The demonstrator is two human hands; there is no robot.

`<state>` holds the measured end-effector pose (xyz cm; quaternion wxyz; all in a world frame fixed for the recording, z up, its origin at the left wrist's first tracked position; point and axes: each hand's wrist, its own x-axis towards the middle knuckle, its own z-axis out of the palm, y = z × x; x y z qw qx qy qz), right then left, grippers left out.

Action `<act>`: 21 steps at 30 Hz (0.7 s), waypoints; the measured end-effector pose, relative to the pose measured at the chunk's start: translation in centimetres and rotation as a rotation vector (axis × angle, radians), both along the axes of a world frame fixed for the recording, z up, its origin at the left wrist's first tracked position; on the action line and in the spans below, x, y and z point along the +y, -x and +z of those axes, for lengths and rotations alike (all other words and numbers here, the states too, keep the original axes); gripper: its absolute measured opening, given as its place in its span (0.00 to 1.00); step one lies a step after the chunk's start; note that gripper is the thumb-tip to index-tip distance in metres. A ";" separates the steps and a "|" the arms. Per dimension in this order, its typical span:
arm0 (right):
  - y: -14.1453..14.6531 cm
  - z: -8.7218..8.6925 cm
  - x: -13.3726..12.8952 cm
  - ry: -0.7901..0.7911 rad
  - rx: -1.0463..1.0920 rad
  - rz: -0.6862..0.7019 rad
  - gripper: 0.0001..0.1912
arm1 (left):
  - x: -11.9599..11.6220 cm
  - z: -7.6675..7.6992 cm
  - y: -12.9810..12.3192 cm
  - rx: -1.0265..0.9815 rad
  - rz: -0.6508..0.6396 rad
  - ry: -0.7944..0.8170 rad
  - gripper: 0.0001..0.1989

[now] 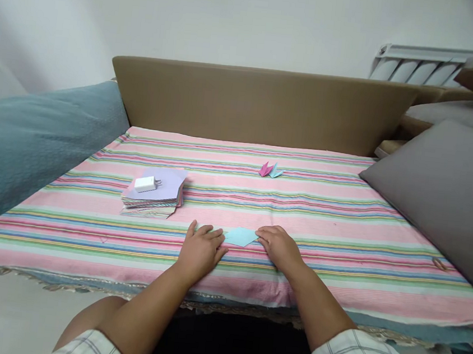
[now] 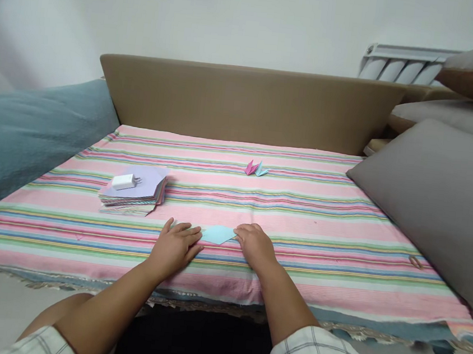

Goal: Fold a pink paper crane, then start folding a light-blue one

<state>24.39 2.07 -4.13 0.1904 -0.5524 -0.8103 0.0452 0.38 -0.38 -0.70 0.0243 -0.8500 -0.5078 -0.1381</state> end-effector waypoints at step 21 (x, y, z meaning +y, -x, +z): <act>0.6 0.7 -0.7 -0.046 -0.070 -0.024 0.14 | 1.7 -0.3 0.1 0.089 -0.089 -0.060 0.16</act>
